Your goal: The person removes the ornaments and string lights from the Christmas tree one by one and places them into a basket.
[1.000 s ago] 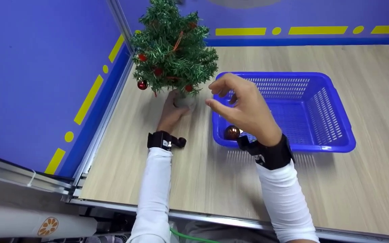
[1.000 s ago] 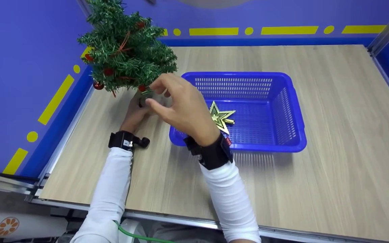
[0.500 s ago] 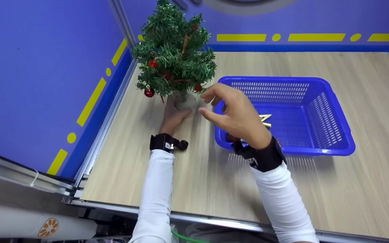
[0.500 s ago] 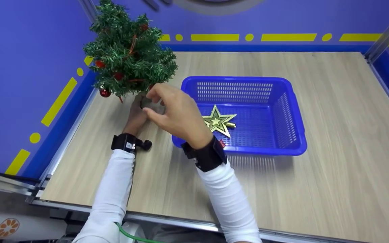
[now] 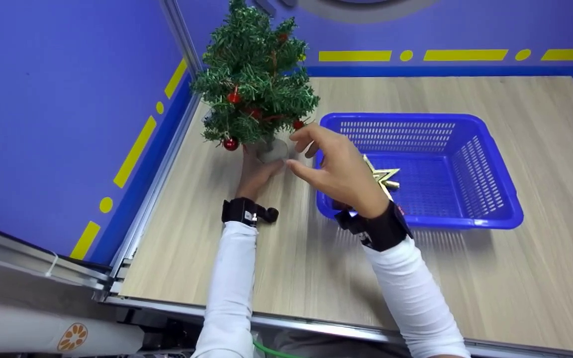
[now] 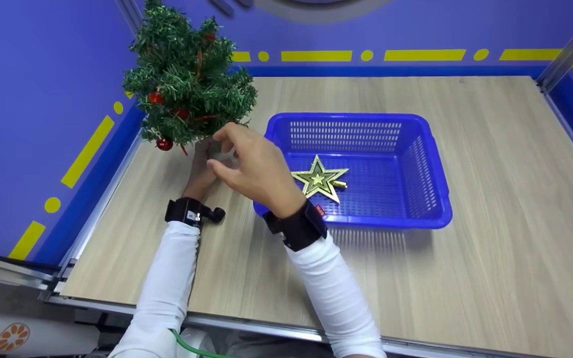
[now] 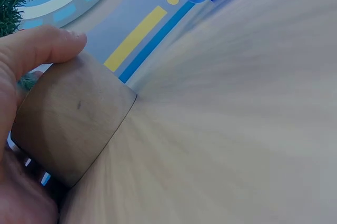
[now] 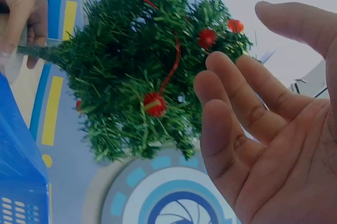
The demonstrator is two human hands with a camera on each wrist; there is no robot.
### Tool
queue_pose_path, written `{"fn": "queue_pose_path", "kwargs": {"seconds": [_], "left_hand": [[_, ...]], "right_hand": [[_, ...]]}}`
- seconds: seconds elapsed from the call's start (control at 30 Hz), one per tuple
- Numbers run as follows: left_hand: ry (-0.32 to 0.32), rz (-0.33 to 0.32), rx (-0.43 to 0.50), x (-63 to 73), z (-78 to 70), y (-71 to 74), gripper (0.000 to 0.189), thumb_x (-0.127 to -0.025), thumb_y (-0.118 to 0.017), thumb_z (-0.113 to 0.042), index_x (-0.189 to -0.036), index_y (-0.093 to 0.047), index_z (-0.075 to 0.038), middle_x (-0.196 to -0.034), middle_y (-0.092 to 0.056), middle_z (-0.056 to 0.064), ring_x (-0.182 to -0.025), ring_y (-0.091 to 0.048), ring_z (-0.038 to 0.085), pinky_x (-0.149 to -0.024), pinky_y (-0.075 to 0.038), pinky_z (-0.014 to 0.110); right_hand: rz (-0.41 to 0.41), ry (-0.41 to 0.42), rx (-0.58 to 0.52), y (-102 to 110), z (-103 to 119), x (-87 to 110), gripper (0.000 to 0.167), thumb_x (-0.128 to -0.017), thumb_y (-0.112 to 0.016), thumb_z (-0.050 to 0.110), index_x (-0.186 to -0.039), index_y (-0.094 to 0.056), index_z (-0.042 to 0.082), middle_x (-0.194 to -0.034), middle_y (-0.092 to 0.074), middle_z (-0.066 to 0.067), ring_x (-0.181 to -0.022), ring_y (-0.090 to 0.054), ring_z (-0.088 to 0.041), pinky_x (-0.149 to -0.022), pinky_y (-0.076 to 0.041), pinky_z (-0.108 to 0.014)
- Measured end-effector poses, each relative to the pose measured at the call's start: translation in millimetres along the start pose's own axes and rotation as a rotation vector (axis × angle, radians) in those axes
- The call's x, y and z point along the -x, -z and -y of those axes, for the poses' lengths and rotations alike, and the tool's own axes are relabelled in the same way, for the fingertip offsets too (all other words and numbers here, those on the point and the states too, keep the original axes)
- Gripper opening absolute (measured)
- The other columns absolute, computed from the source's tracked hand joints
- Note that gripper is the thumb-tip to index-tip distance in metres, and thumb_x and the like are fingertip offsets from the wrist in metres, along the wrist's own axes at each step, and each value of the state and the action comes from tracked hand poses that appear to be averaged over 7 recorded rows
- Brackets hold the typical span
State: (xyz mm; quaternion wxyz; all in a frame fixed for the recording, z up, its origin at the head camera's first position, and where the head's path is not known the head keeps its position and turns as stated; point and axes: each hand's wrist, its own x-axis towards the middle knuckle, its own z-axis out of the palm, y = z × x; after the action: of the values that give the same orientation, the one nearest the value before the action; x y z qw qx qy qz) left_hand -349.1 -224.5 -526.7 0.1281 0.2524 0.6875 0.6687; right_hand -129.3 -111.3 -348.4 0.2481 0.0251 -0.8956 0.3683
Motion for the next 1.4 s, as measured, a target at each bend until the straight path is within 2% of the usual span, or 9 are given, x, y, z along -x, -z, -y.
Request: {"fn": "queue_pose_path", "kwargs": {"seconds": [0.17, 0.3, 0.63, 0.77, 0.97, 1.07, 1.17, 1.27, 1.4], "left_hand": [[0.039, 0.064, 0.006, -0.1, -1.4, -1.9, 0.074, -0.08, -0.072, -0.003, -0.148, -0.047, -0.015, -0.144, -0.052, 0.007, -0.129, -0.047, 0.018, -0.111, -0.035, 0.036], [0.032, 0.088, -0.003, -1.5, -1.5, -4.4, 0.068, -0.081, -0.071, 0.0, -0.144, -0.052, -0.014, -0.143, -0.054, 0.008, -0.128, -0.047, 0.019, -0.108, -0.036, 0.036], [-0.051, 0.01, -0.015, -2.9, -2.2, -11.1, 0.066, -0.074, -0.074, 0.007, -0.135, -0.056, -0.01, -0.131, -0.062, 0.009, -0.118, -0.051, 0.016, -0.104, -0.037, 0.029], [-0.039, -0.015, -0.072, -4.6, -0.1, -13.7, 0.067, -0.076, -0.076, -0.001, -0.138, -0.052, -0.009, -0.133, -0.06, 0.007, -0.122, -0.051, 0.015, -0.107, -0.037, 0.029], [-0.021, -0.038, -0.163, -3.1, 0.6, -16.7, 0.076, -0.082, -0.083, -0.027, -0.146, -0.046, -0.011, -0.141, -0.055, 0.006, -0.132, -0.047, 0.016, -0.114, -0.034, 0.032], [-0.072, -0.033, -0.165, -4.3, 4.5, -17.7, 0.067, -0.082, -0.084, -0.025, -0.139, -0.053, -0.009, -0.133, -0.057, 0.006, -0.124, -0.049, 0.013, -0.109, -0.036, 0.028], [-0.192, -0.016, -0.123, -7.1, 9.9, -19.0, 0.045, -0.08, -0.082, -0.011, -0.117, -0.059, -0.002, -0.109, -0.059, 0.004, -0.103, -0.051, 0.011, -0.095, -0.039, 0.026], [-0.285, -0.005, -0.04, -7.7, 13.7, -20.3, 0.032, -0.077, -0.08, 0.001, -0.098, -0.056, -0.002, -0.091, -0.054, -0.002, -0.087, -0.05, 0.008, -0.083, -0.039, 0.025], [-0.29, -0.016, -0.006, -3.2, 9.2, -22.0, 0.033, -0.076, -0.079, 0.002, -0.101, -0.058, -0.002, -0.091, -0.057, -0.004, -0.086, -0.052, 0.006, -0.083, -0.041, 0.024]], "right_hand": [[0.011, 0.004, -0.003, -6.0, -2.2, -2.5, 0.037, -0.092, -0.075, 0.029, -0.123, -0.064, 0.013, -0.104, -0.07, -0.001, -0.094, -0.065, -0.017, -0.076, -0.052, -0.032], [0.017, 0.006, -0.011, -9.3, -3.7, -3.2, 0.036, -0.091, -0.075, 0.029, -0.121, -0.064, 0.014, -0.102, -0.07, 0.001, -0.092, -0.065, -0.016, -0.076, -0.052, -0.031], [0.043, 0.034, -0.015, -16.6, -4.0, -2.9, 0.032, -0.092, -0.075, 0.03, -0.118, -0.066, 0.013, -0.102, -0.071, 0.001, -0.09, -0.066, -0.015, -0.08, -0.053, -0.03], [0.049, 0.027, -0.018, -18.5, -4.2, -2.2, 0.031, -0.093, -0.074, 0.031, -0.117, -0.066, 0.013, -0.104, -0.071, 0.002, -0.09, -0.065, -0.013, -0.08, -0.054, -0.029], [0.064, 0.011, -0.046, -21.0, -5.8, -1.5, 0.032, -0.093, -0.074, 0.031, -0.117, -0.066, 0.013, -0.103, -0.072, 0.003, -0.089, -0.067, -0.014, -0.078, -0.054, -0.029], [0.06, 0.007, -0.053, -22.8, -7.0, -1.2, 0.031, -0.093, -0.074, 0.03, -0.118, -0.066, 0.012, -0.103, -0.072, 0.003, -0.089, -0.067, -0.013, -0.077, -0.054, -0.028], [0.051, 0.011, -0.066, -27.0, -7.9, -0.8, 0.034, -0.093, -0.074, 0.028, -0.12, -0.065, 0.011, -0.105, -0.072, 0.001, -0.089, -0.066, -0.012, -0.078, -0.055, -0.028], [0.051, 0.004, -0.082, -34.7, -8.8, -0.3, 0.039, -0.093, -0.074, 0.029, -0.126, -0.062, 0.011, -0.111, -0.071, 0.001, -0.09, -0.066, -0.011, -0.078, -0.055, -0.027], [0.049, -0.024, -0.123, -48.6, -10.1, 0.7, 0.046, -0.095, -0.072, 0.032, -0.133, -0.057, 0.012, -0.122, -0.069, -0.001, -0.091, -0.067, -0.009, -0.075, -0.056, -0.024]]}}
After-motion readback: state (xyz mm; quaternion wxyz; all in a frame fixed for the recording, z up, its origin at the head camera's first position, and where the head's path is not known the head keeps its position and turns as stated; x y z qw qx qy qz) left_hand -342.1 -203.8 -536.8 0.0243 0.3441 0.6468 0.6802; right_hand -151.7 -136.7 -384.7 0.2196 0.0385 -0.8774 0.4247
